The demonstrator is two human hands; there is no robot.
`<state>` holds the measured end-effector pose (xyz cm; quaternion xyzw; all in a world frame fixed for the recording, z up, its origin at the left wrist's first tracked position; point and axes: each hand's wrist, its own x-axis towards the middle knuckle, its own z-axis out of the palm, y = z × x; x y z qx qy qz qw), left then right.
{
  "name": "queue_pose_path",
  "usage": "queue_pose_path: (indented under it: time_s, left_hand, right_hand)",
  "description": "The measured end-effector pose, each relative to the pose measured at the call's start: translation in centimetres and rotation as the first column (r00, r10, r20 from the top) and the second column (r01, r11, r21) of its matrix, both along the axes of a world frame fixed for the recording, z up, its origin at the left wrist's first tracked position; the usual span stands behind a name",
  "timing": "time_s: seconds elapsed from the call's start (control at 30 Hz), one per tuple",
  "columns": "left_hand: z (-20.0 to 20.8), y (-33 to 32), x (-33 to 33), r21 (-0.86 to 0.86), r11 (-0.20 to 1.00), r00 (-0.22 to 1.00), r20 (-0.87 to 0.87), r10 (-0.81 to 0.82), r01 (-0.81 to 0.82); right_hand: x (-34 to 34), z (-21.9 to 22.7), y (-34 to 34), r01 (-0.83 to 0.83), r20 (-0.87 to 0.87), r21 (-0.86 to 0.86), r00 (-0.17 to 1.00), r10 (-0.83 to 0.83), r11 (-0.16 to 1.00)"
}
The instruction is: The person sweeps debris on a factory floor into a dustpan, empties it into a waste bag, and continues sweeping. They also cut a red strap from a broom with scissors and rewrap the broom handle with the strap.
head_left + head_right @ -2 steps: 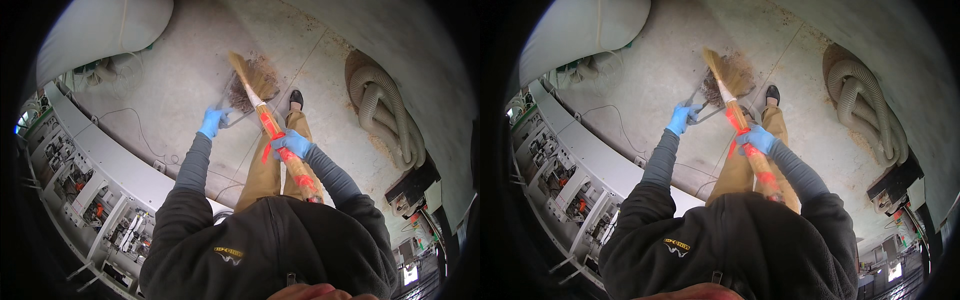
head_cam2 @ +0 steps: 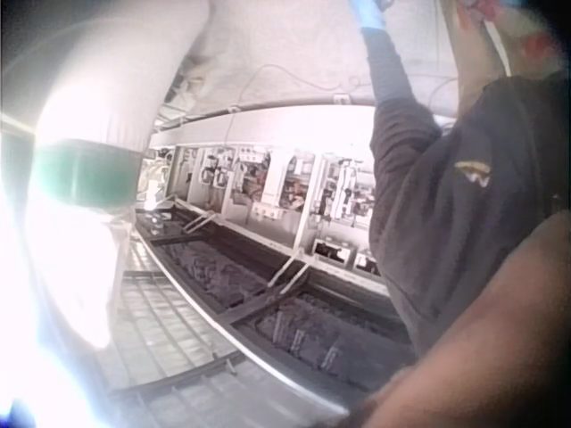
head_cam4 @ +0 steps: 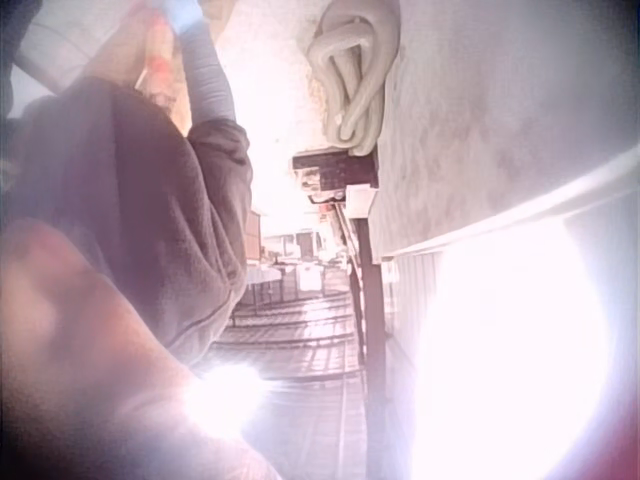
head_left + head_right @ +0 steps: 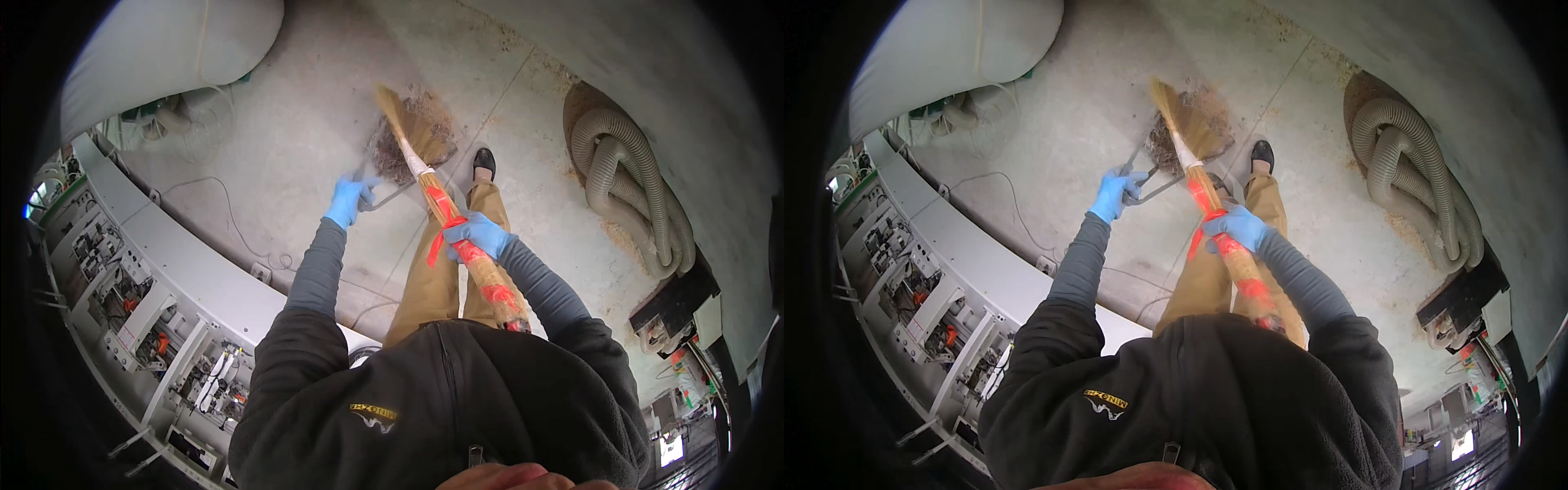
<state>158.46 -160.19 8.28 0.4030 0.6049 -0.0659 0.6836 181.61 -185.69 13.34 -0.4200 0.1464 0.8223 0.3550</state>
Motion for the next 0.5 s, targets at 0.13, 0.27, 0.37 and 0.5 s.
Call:
queue_pose_path:
  time_s: [0.13, 0.27, 0.37, 0.5]
  left_hand:
    - [0.5, -1.3, -0.4, 0.004, 0.994, 0.994, 0.01, 0.11, -0.11]
    - [1.8, -1.3, -0.1, -0.03, 0.989, 0.985, 0.095, 0.147, -0.145]
    - [2.6, -1.1, 0.6, -0.03, 0.987, 0.972, 0.174, 0.161, -0.158]
    - [2.4, 0.7, 0.3, -0.121, 0.987, 0.957, 0.26, 0.13, -0.101]
  right_hand:
    - [0.3, 1.0, -0.9, 0.035, -0.006, -0.048, 0.999, -0.035, 0.998]
    - [0.8, 2.5, -1.1, 0.056, 0.0, -0.029, 0.998, -0.056, 0.998]
    - [1.2, 4.0, -0.7, 0.073, 0.028, -0.004, 0.997, -0.073, 0.997]
    - [2.9, 6.4, -0.6, 0.113, 0.025, 0.112, 0.993, -0.117, 0.987]
